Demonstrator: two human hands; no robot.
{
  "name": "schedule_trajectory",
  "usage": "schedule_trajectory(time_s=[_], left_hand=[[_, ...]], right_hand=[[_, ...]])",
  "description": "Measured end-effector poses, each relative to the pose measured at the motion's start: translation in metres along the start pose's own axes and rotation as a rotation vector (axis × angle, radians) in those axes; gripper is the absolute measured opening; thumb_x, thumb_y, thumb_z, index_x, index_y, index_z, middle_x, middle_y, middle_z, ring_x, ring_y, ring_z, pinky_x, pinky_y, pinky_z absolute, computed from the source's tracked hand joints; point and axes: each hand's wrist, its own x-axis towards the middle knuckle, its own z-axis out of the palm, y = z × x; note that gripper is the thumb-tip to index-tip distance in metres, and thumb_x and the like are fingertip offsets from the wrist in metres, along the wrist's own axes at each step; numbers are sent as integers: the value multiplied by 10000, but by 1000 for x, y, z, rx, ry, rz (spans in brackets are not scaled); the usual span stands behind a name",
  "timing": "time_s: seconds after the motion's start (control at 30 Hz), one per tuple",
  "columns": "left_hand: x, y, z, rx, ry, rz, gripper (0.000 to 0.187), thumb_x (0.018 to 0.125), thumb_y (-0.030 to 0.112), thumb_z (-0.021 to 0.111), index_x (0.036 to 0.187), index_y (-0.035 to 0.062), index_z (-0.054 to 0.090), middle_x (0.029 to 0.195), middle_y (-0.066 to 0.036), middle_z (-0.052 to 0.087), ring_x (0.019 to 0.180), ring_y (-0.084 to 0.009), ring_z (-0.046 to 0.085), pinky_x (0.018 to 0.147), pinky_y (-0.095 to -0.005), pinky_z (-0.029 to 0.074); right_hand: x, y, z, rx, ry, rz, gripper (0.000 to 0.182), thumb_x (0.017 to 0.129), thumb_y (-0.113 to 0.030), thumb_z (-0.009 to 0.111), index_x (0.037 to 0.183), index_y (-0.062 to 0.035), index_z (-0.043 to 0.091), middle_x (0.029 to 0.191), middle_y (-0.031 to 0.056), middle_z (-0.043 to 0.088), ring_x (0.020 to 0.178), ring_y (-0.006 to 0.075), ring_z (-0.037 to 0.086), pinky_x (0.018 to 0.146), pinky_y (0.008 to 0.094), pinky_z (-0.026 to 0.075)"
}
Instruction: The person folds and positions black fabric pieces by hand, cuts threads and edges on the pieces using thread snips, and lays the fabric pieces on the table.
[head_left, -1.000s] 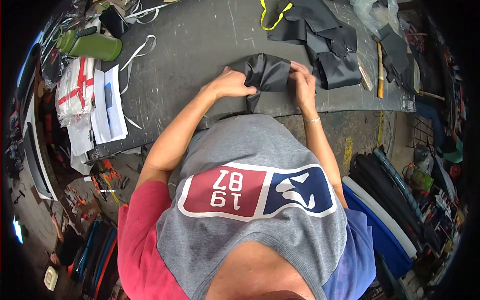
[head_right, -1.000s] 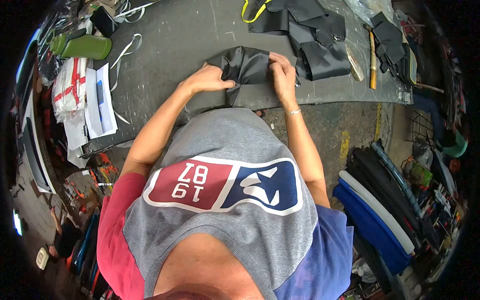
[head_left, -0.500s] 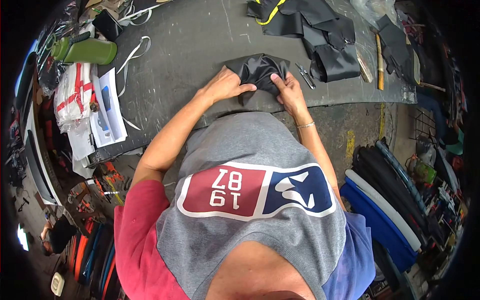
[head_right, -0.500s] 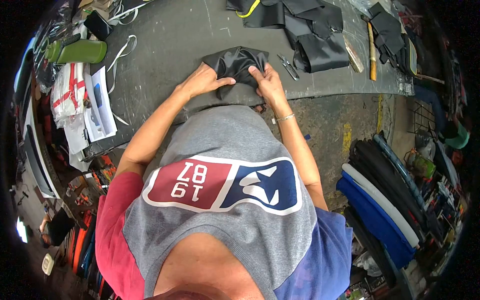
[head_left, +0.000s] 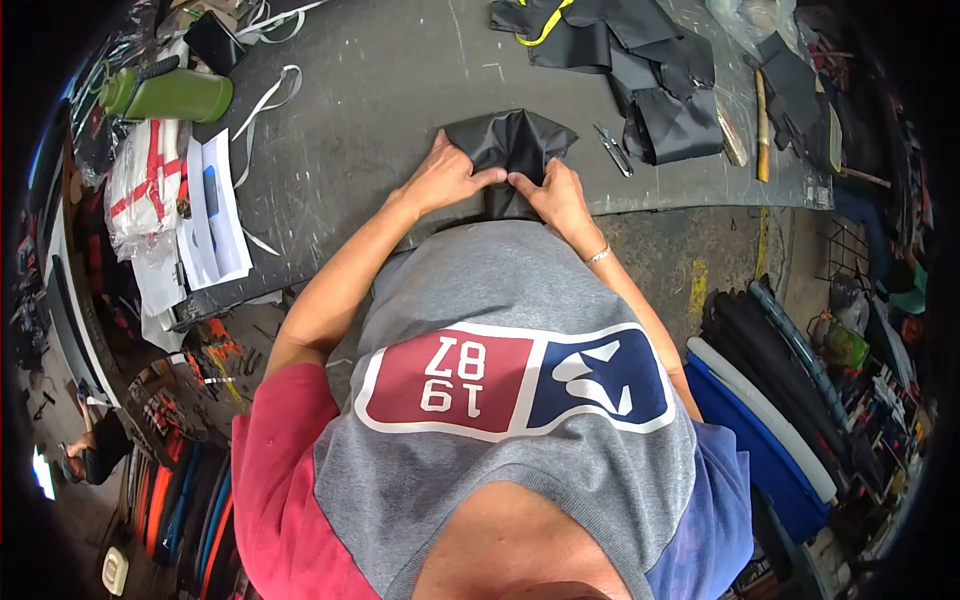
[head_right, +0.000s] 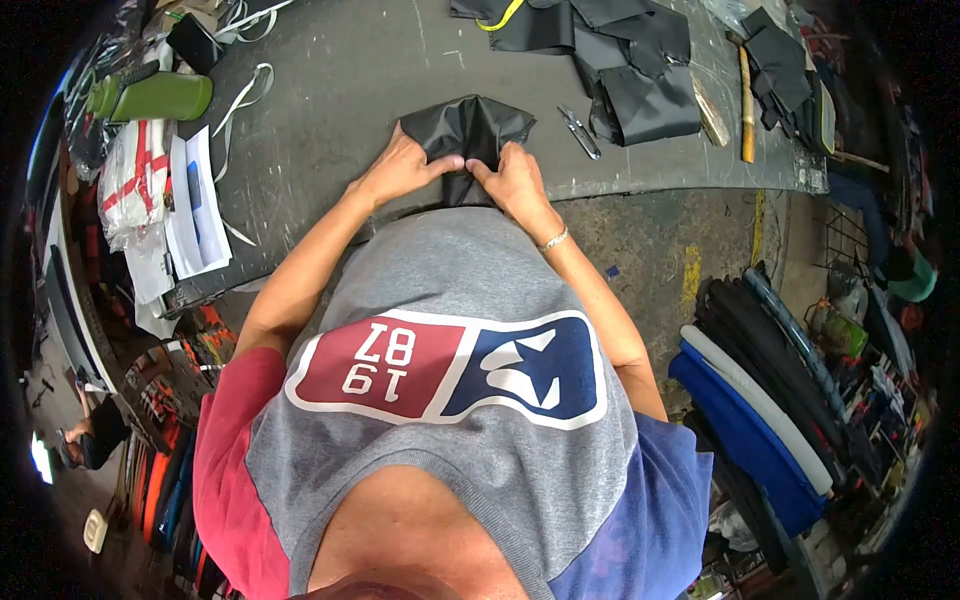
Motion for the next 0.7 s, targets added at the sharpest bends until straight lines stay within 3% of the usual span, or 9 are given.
schedule_trajectory(time_s=[0.07,0.17,0.23,0.27,0.37,0.43,0.57,0.6,0.7], left_hand=[[4,-1,3,-75,1,-26,599,972,506,633,1156,-64,632,1180,-304,643,1244,-494,510,1194,-568,258],[24,7,-15,-35,-404,-195,644,978,475,641,1363,-35,559,1359,-304,580,1356,-501,434,1205,-564,245],[22,8,-17,-33,-374,-190,525,991,455,626,1134,-45,556,1160,-296,585,1182,-494,493,1168,-572,286],[9,5,-9,-75,-146,-105,523,1003,448,608,879,-59,574,936,-286,608,999,-492,559,1134,-580,321],[6,8,-6,-154,234,-65,596,985,417,649,646,-69,590,748,-278,640,809,-481,618,999,-531,442],[6,20,-25,-60,119,-243,576,969,416,674,667,-70,606,772,-277,656,800,-474,619,952,-506,473],[13,26,-27,-241,336,-336,495,888,358,790,1086,-62,617,932,-290,696,846,-474,647,814,-464,540],[17,23,-30,-236,325,-413,620,849,308,837,1263,-50,545,949,-242,726,848,-365,709,776,-407,561],[24,2,-29,-740,499,-454,633,851,269,844,1304,-56,544,983,-160,750,885,-207,716,821,-327,556]], right_hand=[[1,-2,-1,-13,27,-1,630,777,-468,881,687,17,489,599,196,547,535,335,513,556,458,442],[1,-21,-11,-64,-115,100,502,823,-392,839,752,34,583,781,240,644,767,419,655,707,480,522],[-5,-33,-12,-213,-151,-42,507,796,-397,857,789,50,616,864,244,664,883,405,662,761,472,536],[-7,-36,-13,-288,-166,-107,513,783,-399,866,808,57,632,905,247,673,941,399,665,788,468,543],[-1,-22,-4,-229,-200,22,561,719,-416,903,854,76,669,1017,252,680,1089,383,635,873,459,545],[-5,-34,-12,-269,-241,-24,596,686,-426,920,888,80,679,1017,256,680,1092,385,638,886,457,547],[-10,-41,-17,-364,-250,-189,627,666,-423,929,926,90,679,1037,286,669,1083,411,645,923,469,542],[-10,-37,-15,-341,-187,-187,590,707,-414,908,933,82,682,1015,258,678,1007,378,661,869,451,557],[-3,-22,-14,47,-100,-38,459,841,-373,827,949,51,689,946,157,694,785,260,671,693,379,571]])
